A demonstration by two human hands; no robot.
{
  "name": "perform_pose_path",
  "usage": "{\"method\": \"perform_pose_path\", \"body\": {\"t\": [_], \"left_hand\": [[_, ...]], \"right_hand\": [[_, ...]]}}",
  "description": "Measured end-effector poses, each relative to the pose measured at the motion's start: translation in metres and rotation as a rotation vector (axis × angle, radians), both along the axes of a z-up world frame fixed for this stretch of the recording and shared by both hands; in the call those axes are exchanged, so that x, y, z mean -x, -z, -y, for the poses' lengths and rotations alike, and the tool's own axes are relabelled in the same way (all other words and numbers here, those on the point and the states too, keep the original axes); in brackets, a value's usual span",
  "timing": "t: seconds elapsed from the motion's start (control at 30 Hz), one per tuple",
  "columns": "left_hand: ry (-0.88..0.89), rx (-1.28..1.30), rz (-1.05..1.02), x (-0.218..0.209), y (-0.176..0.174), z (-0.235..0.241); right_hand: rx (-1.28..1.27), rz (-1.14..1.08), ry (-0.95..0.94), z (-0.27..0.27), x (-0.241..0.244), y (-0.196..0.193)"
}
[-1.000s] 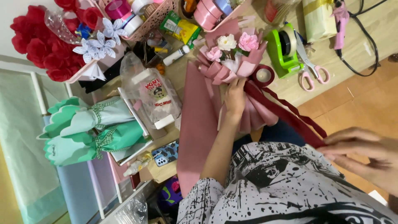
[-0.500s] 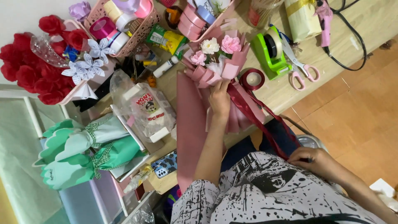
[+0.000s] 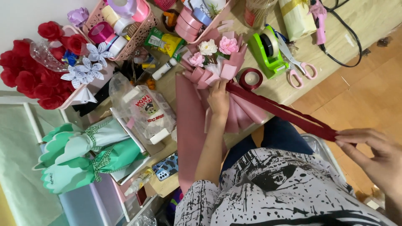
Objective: The person wraps a red ribbon around a bouquet of artificial flowers wrapped in pink paper. They use scissors to cut the ribbon and then tie it into a decorative bow, adjusting the loops and tails to finish the presentation.
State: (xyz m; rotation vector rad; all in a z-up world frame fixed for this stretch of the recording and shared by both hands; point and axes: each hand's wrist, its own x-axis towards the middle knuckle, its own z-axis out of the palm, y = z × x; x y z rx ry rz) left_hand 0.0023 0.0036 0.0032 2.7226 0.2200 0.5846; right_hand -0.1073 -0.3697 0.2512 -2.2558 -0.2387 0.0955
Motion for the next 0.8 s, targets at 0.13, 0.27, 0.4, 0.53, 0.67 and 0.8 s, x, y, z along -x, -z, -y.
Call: {"method": "perform_pose_path", "body": {"t": [0.13, 0.27, 0.4, 0.53, 0.67, 0.8], "left_hand": [[-0.019, 0.074, -0.022, 0.002, -0.004, 0.004], [-0.072, 0.178, -0.069, 0.000, -0.008, 0.009], [-0.089, 0.350, -0.204, 0.008, -0.042, 0.018], [0.014, 0.405, 0.017, 0.014, -0.120, 0.027], [0.484, 0.947, -0.094, 0.013, -0.249, 0.025], [0.923, 1.097, -0.249, -0.005, -0.309, 0.017]], "right_hand": [[-0.067, 0.122, -0.107, -0.026, -0.032, -0.033], [-0.319, 0.096, -0.162, -0.057, -0.060, -0.049], [-0.339, 0.128, -0.338, -0.091, -0.100, -0.088], [-0.366, 0.196, -0.445, -0.123, -0.127, -0.131], [-0.214, 0.277, -0.673, -0.131, -0.154, -0.144], [-0.155, 0.255, -0.783, -0.131, -0.176, -0.156]]}}
